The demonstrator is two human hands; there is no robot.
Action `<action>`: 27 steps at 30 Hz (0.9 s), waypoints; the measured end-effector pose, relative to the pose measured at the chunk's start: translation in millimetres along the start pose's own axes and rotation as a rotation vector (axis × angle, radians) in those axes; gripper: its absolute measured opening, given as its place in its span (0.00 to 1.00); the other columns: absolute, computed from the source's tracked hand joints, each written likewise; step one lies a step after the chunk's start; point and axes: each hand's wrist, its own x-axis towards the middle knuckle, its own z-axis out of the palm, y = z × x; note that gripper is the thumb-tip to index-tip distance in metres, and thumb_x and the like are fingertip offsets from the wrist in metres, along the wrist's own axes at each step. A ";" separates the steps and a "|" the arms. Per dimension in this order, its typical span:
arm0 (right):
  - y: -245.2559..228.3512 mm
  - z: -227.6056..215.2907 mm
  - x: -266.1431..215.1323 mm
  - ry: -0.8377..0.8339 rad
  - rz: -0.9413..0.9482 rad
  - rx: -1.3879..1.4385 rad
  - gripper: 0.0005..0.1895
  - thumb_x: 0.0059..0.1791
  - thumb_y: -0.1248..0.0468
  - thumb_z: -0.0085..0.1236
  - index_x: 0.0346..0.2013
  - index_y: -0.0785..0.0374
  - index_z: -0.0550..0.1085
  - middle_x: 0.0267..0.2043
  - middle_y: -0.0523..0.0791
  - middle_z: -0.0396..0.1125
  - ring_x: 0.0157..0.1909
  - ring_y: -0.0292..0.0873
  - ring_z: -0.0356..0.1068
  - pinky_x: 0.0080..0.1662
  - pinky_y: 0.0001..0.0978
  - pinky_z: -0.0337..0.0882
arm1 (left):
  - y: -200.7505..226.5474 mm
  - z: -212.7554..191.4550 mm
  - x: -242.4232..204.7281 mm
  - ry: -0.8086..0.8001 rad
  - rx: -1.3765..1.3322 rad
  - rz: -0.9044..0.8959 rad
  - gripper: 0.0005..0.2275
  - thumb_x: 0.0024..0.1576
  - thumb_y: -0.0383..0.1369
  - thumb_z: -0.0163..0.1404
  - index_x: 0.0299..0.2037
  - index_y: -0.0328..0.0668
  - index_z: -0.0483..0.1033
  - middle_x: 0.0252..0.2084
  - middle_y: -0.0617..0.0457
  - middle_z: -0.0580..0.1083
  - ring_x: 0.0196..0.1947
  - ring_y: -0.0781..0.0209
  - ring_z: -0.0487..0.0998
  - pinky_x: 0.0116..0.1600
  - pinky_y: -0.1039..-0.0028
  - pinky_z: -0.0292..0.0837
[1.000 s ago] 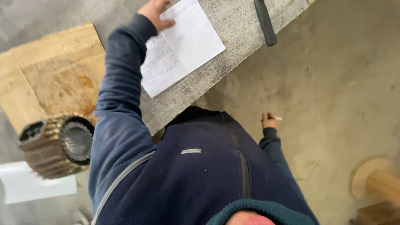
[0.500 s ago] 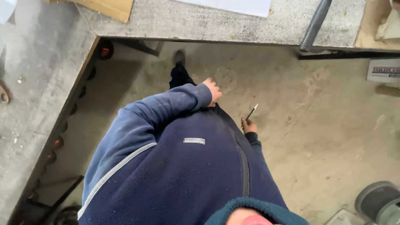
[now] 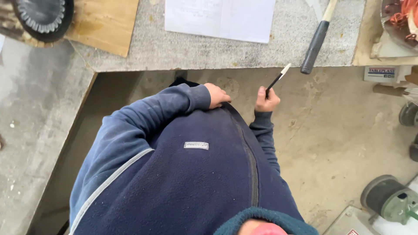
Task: The person writes notes and calculations in a notebook using a pen. They are seated at a workbench, occasionally standing up and moving around before resuming writing. The notebook contains handwritten text and numbers.
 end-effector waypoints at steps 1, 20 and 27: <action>-25.8 5.2 22.2 0.056 -0.022 0.115 0.20 0.52 0.55 0.60 0.18 0.57 0.69 0.11 0.45 0.61 0.19 0.46 0.68 0.26 0.29 0.65 | -3.6 -17.4 -0.2 -0.007 -0.025 0.040 0.19 0.62 0.41 0.48 0.64 0.61 0.67 0.56 0.56 0.76 0.59 0.50 0.77 0.59 0.56 0.74; -105.6 51.1 170.4 0.123 0.089 0.241 0.30 0.59 0.46 0.49 0.20 0.63 0.64 0.13 0.45 0.48 0.13 0.41 0.51 0.20 0.39 0.56 | 12.1 -37.1 82.2 -0.327 -0.371 0.723 0.15 0.59 0.48 0.50 0.52 0.56 0.74 0.48 0.48 0.78 0.43 0.41 0.78 0.46 0.47 0.73; -101.6 54.6 178.4 0.286 0.074 0.244 0.26 0.57 0.49 0.51 0.20 0.61 0.66 0.12 0.41 0.54 0.13 0.36 0.55 0.22 0.33 0.55 | -2.6 -8.7 83.8 -0.325 -0.221 0.785 0.16 0.61 0.50 0.50 0.52 0.52 0.76 0.46 0.46 0.78 0.41 0.43 0.78 0.45 0.50 0.74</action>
